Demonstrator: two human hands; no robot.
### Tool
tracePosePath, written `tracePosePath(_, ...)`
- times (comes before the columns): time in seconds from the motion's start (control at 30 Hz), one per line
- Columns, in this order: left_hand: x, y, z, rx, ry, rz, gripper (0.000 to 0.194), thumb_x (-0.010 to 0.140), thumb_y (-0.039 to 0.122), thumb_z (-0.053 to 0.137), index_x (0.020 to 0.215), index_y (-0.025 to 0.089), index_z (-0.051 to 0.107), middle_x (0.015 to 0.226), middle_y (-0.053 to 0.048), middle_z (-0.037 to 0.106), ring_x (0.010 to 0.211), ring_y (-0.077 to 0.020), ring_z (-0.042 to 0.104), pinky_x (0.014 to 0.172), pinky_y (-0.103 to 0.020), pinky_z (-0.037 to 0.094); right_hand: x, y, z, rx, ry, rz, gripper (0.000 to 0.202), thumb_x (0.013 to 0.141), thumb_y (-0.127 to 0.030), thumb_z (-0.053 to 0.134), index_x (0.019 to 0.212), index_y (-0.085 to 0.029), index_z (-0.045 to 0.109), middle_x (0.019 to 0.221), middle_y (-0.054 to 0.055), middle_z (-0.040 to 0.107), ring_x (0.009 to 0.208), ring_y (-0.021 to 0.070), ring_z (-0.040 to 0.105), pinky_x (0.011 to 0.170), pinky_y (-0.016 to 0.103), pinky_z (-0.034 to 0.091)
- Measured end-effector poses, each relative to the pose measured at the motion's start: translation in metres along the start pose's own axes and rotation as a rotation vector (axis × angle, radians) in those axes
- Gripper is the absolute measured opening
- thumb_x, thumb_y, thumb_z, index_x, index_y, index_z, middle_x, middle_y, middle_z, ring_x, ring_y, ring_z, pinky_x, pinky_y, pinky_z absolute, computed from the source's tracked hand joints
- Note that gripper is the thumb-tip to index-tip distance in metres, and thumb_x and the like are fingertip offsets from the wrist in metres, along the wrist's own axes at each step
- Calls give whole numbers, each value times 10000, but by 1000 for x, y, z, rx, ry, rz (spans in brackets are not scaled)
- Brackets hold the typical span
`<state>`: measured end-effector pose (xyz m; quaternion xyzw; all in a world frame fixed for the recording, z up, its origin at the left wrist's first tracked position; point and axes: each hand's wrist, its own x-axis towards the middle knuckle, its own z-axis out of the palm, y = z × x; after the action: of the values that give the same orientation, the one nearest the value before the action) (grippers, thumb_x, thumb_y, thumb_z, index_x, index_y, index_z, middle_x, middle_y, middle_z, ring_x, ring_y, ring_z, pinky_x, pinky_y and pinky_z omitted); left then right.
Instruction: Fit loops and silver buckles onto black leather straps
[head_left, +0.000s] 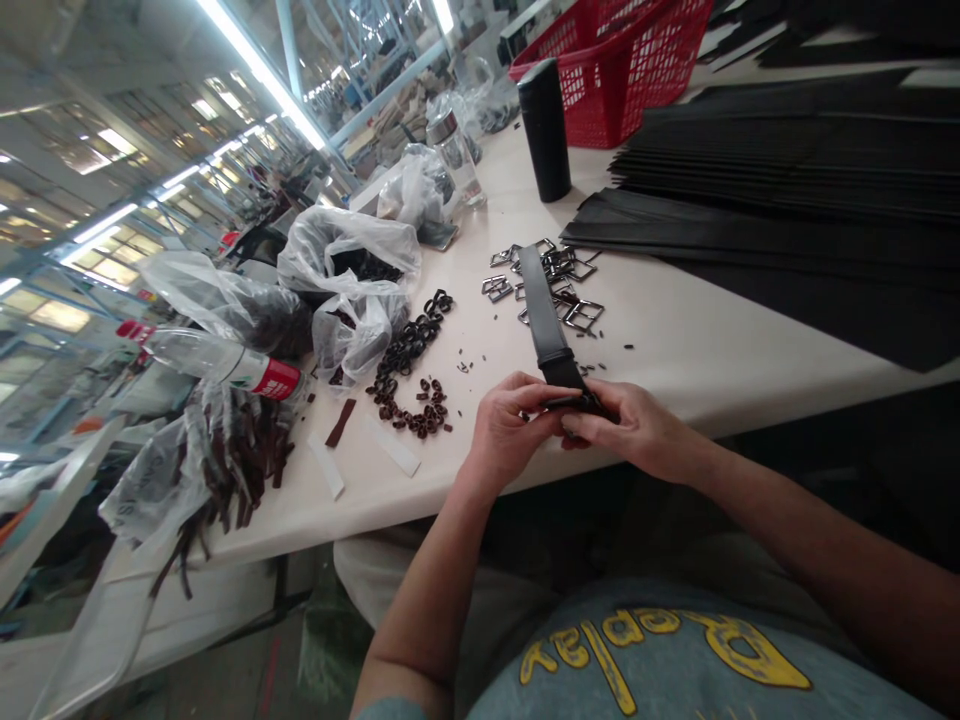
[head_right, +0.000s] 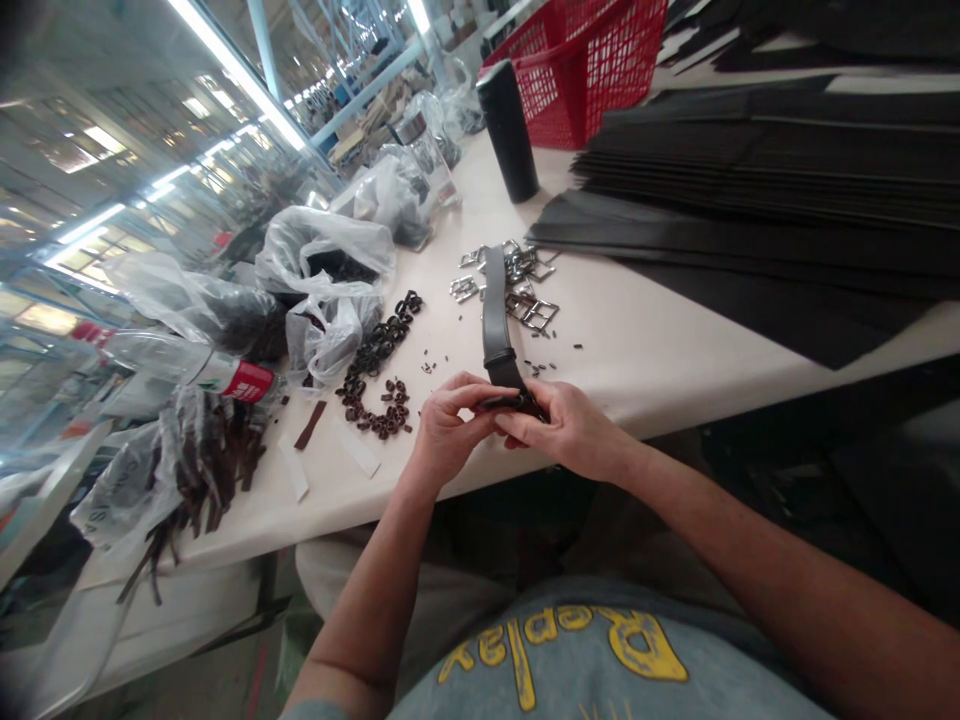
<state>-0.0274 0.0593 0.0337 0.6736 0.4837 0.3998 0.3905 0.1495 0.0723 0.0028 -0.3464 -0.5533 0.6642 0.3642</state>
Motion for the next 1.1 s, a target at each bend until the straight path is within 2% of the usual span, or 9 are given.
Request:
tracePosePath(0.2,0,9,-7,81,-102,85,190,880,206,673,1027,230,793,906,-55,671,781,-140,652,738,-247,539,-2,-5,6,90,100,8,529,732,-678,740,845,-165,678,693,24,703,597,154,683,550,255,597)
tracePosePath(0.3,-3,4,-2,34,-2,53,118,879,279,697,917,198,774,867,-54,682,757,-146,646,712,-256,528,-4,-5,6,104,141,-10,531,752,-685,721,848,-164,676,671,23,706,562,143,672,537,247,585)
tracePosePath(0.43,-4,-5,11,-98,128,-67,236,828,417,753,798,184,728,756,-23,666,680,-136,609,642,-255,501,-5,-3,4,118,158,-43,524,771,-684,704,843,-166,672,655,23,698,571,156,675,550,266,591)
tracePosePath(0.6,-1,0,19,-199,156,-142,321,782,476,774,713,176,681,610,17,619,558,-102,545,560,-237,449,-5,-5,3,122,175,-49,508,785,-679,692,800,-173,648,649,21,689,548,151,659,548,265,575)
tracePosePath(0.73,-1,6,18,-277,160,-179,343,751,481,800,711,171,658,596,24,621,544,-97,558,552,-229,451,-5,-4,5,112,193,-79,478,799,-649,694,804,-173,653,649,16,681,565,148,652,568,261,564)
tracePosePath(0.87,4,6,16,-417,285,-261,390,739,515,809,892,178,683,783,-8,702,686,-112,636,638,-221,488,-8,1,7,80,191,-112,452,833,-624,666,824,-173,671,656,24,690,579,152,643,590,267,554)
tracePosePath(0.97,13,8,18,-687,209,-363,535,796,629,702,1086,180,674,1007,-82,754,896,-198,718,770,-294,543,-10,2,8,38,173,-94,441,845,-616,645,788,-179,666,637,28,688,565,157,634,574,266,543)
tracePosePath(1.03,18,9,21,-818,139,-425,542,818,644,661,1069,165,688,1044,-111,766,997,-254,725,837,-341,554,-11,0,8,5,158,-69,428,843,-604,643,765,-183,659,613,26,680,553,159,630,559,260,533)
tracePosePath(1.1,20,11,24,-885,129,-475,477,818,593,686,1020,162,707,1033,-114,778,1039,-283,723,862,-367,561,-10,-2,8,-19,155,-44,416,837,-593,643,754,-186,653,593,23,675,530,158,621,539,259,522)
